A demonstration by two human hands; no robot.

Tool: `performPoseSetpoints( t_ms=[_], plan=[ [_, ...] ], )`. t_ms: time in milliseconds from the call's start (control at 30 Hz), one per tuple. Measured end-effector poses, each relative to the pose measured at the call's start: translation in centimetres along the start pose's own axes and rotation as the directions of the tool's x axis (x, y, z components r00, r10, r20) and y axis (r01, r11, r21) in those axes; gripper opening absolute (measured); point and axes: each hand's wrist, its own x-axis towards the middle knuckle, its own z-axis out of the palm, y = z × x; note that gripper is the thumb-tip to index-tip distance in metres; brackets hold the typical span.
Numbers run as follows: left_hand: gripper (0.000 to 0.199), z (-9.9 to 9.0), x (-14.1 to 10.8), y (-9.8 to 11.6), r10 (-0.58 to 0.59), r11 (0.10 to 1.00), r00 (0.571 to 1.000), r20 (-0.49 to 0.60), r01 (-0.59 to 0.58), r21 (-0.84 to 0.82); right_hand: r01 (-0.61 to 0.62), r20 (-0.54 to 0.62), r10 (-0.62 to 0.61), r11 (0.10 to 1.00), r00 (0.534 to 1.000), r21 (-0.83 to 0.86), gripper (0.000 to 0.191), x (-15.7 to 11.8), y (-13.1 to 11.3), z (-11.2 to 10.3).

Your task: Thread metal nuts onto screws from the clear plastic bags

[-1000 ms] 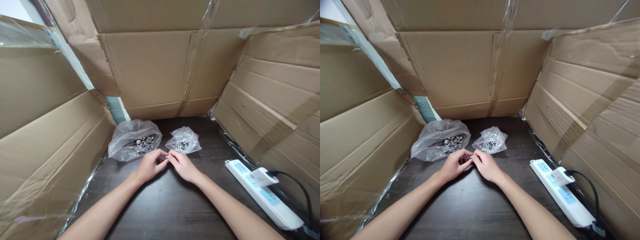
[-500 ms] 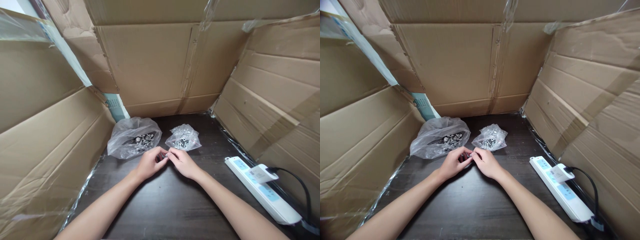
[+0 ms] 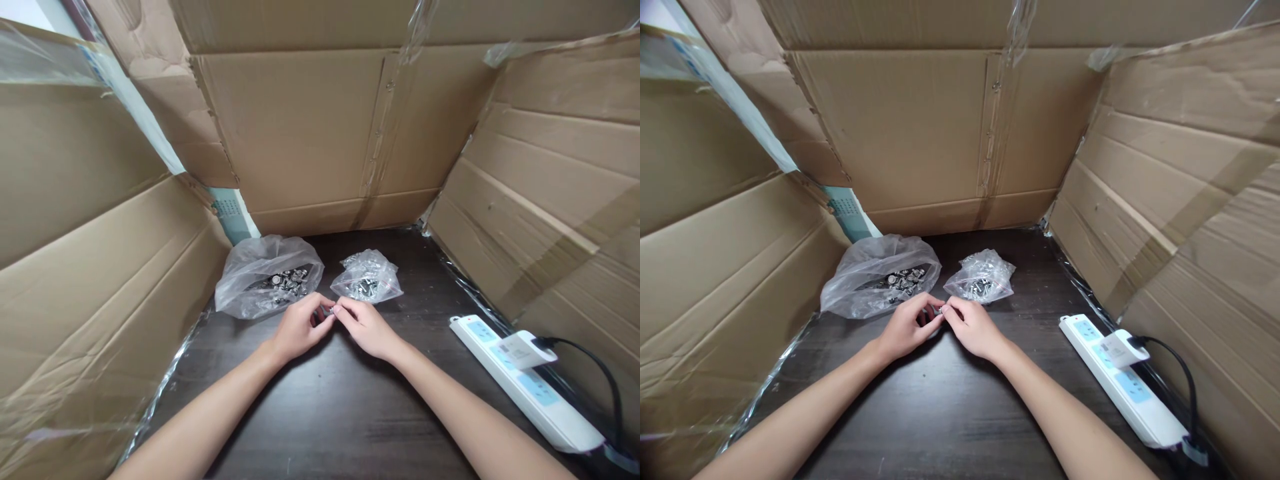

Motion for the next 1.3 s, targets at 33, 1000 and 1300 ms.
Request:
performPoseSetpoints(
  t_ms=[33, 1000, 1300],
  plan=[
    [0.012, -0.01, -0.02, 0.00, 0.000, 1.000, 1.000, -0.001, 0.000, -0.002, -0.001, -0.002, 0.001, 1.000, 1.000, 0.003, 0.035, -0.01, -0.02, 0.02],
    [0.014, 0.04, 0.13, -0.16, -0.026, 1.000, 1.000, 0.003, 0.026, -0.002, -0.047, -0.068, 0.060, 0.982, 0.996, 0.182, 0.015, 0.25, 0.10, -0.15],
    [0.020, -0.72, 0.10, 0.29, 0.238, 0.948, 0.971, -0.020, -0.228, 0.221, -0.004, -0.148, 0.011, 0.999, 0.989, 0.047, 0.034, 0.31, 0.16, -0.12]
  ],
)
